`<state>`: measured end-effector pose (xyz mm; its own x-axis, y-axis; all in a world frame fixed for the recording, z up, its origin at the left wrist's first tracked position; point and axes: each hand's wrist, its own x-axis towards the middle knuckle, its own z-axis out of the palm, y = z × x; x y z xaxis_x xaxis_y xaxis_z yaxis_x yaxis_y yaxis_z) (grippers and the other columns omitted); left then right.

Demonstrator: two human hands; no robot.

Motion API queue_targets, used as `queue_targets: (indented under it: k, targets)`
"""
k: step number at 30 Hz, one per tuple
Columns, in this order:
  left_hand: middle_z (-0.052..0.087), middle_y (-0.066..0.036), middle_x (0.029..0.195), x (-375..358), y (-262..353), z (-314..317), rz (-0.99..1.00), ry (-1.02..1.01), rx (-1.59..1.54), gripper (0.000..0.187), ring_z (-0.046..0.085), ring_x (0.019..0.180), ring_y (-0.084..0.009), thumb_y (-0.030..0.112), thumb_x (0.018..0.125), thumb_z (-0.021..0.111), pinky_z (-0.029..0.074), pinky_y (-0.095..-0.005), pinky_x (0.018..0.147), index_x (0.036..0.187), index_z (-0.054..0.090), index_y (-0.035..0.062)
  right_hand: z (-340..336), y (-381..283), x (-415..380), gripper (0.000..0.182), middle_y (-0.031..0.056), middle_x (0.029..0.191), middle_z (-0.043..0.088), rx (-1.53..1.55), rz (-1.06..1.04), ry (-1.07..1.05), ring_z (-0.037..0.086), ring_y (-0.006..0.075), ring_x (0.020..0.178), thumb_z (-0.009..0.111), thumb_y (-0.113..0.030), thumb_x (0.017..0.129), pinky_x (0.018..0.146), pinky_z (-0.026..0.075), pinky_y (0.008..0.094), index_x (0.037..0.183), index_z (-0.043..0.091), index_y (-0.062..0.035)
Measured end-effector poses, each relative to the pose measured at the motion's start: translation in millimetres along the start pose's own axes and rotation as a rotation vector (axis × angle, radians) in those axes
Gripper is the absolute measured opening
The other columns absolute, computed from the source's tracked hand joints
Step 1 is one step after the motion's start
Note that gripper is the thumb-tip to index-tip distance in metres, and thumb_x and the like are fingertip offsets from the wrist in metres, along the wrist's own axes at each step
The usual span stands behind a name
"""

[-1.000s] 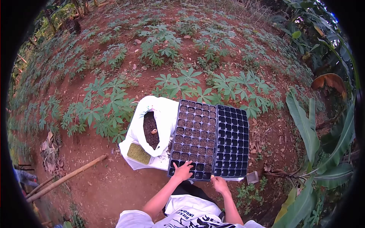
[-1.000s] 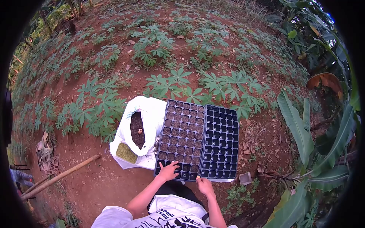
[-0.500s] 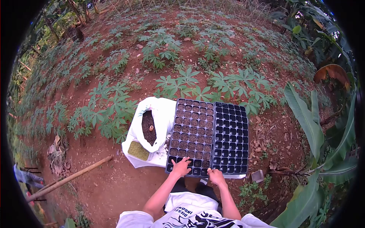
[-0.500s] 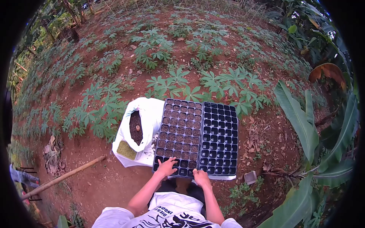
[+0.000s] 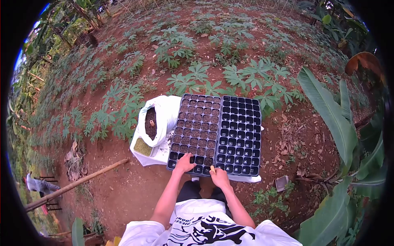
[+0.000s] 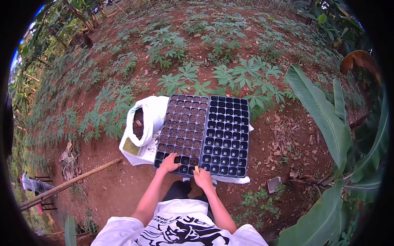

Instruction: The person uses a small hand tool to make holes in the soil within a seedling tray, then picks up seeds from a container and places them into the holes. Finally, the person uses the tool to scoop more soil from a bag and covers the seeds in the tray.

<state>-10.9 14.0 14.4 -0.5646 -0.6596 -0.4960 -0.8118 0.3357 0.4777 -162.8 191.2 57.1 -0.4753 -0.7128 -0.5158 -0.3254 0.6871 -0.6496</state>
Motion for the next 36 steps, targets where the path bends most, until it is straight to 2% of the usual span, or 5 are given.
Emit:
queue_targets:
  k: [7, 11, 15, 24, 36]
  targets:
    - [0.051, -0.009, 0.145, 6.6, -0.1, -2.2, -0.008, -0.056, 0.102, 0.066, 0.050, 0.134, -0.0302, 0.039, 0.081, 0.071, 0.039, -0.0479, 0.113, 0.139, 0.054, 0.0137, 25.8, 27.7, -3.3, 0.039, 0.0290, 0.094, 0.070, 0.008, -0.071, 0.026, 0.066, 0.0472, 0.097, 0.059, -0.032, 0.095, 0.086, 0.051, 0.0541, 0.111, 0.062, 0.0037]
    - [0.056, -0.009, 0.136, 5.4, -2.8, -7.5, 0.079, -0.040, 0.180, 0.062, 0.057, 0.126, -0.0306, 0.037, 0.080, 0.072, 0.045, -0.0494, 0.106, 0.135, 0.054, 0.0132, 27.5, 27.7, -6.0, 0.030, 0.0197, 0.078, 0.070, 0.105, 0.051, -0.063, 0.071, 0.0290, 0.062, 0.056, -0.019, 0.095, 0.060, 0.056, 0.0432, 0.113, 0.056, 0.0056]
    - [0.057, -0.009, 0.135, 4.5, -12.2, -13.7, 0.196, -0.070, 0.267, 0.063, 0.059, 0.124, -0.0296, 0.035, 0.082, 0.071, 0.047, -0.0497, 0.102, 0.137, 0.051, 0.0127, 42.6, 13.5, -14.5, 0.039, 0.0324, 0.099, 0.068, 0.107, 0.065, 0.135, 0.063, 0.0499, 0.102, 0.053, -0.026, 0.097, 0.088, 0.049, 0.0544, 0.119, 0.054, 0.0055]
    - [0.048, -0.003, 0.149, 8.2, -38.2, -18.9, 0.407, -0.072, 0.436, 0.075, 0.046, 0.137, -0.0228, 0.026, 0.084, 0.072, 0.033, -0.0632, 0.114, 0.151, 0.040, 0.0149, 110.0, -15.8, -24.6, 0.039, 0.0346, 0.093, 0.066, 0.135, 0.195, 0.456, 0.063, 0.0534, 0.090, 0.047, -0.034, 0.103, 0.080, 0.047, 0.0614, 0.114, 0.056, 0.0025]
    - [0.063, -0.007, 0.120, 14.5, -39.7, -11.7, 0.514, 0.146, 0.313, 0.062, 0.058, 0.113, -0.0292, 0.011, 0.073, 0.081, 0.052, -0.0381, 0.096, 0.132, 0.062, 0.0118, 106.2, -0.9, -24.3, 0.039, 0.0333, 0.092, 0.067, 0.123, 0.170, 0.439, 0.063, 0.0538, 0.091, 0.046, -0.036, 0.104, 0.079, 0.048, 0.0615, 0.113, 0.056, 0.0007]
